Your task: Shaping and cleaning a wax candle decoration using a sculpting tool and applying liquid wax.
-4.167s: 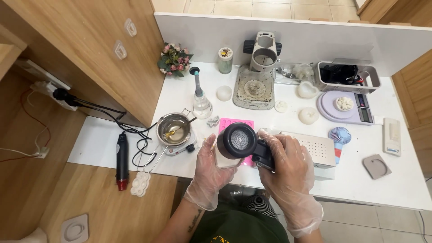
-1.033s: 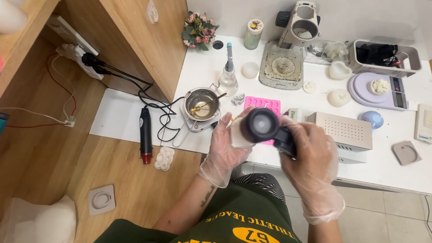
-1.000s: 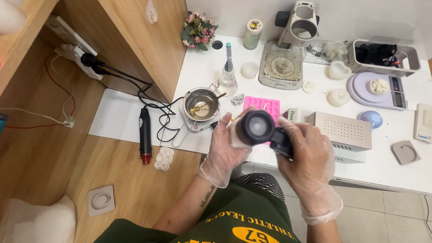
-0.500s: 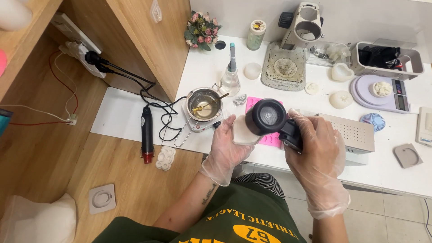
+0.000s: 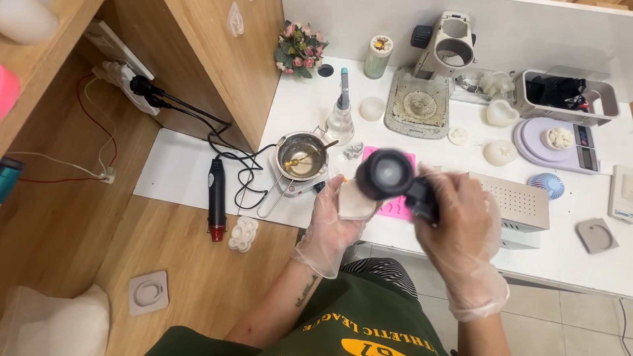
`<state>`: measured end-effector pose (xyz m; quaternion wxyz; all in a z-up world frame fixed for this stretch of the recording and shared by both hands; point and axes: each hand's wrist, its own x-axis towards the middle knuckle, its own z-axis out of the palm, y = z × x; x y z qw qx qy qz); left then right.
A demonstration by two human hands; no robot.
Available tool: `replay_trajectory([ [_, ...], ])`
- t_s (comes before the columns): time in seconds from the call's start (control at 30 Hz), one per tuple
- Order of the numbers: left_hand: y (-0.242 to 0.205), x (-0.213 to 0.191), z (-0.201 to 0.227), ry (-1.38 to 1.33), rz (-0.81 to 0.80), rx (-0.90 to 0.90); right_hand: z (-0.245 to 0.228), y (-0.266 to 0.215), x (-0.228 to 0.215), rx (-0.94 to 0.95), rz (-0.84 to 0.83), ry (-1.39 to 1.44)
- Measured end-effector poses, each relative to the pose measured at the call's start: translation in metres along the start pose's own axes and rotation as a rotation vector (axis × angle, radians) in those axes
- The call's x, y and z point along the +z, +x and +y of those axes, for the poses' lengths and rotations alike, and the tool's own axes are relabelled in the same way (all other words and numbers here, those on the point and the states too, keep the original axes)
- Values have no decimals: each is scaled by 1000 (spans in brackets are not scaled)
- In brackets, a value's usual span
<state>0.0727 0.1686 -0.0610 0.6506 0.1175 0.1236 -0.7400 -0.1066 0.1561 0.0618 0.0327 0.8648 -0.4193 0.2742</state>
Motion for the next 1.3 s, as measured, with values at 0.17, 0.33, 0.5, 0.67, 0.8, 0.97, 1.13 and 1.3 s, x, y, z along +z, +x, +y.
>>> replay_trajectory([
  [0.17,-6,8,-2,25,-91,37,0,0,0,35,-5,-27],
  [0.33,-8,14,-5,19,-174,24,3,0,2,48,31,10],
  [0.5,0,-2,-10,-13,-177,2,7,-3,4,14,-7,39],
  [0.67,-3,-19,-18,16,-201,-20,17,-15,10,39,-30,57],
  [0.8,-1,-41,-24,70,-132,-58,29,-32,18,103,-127,49],
  [0.97,5,-37,-24,69,-69,-49,42,-33,19,167,-130,56],
  [1.13,12,-16,-23,114,-83,-43,67,-35,20,237,-169,156],
  [1.3,22,-4,-22,118,-128,-29,92,-45,36,562,-207,567],
])
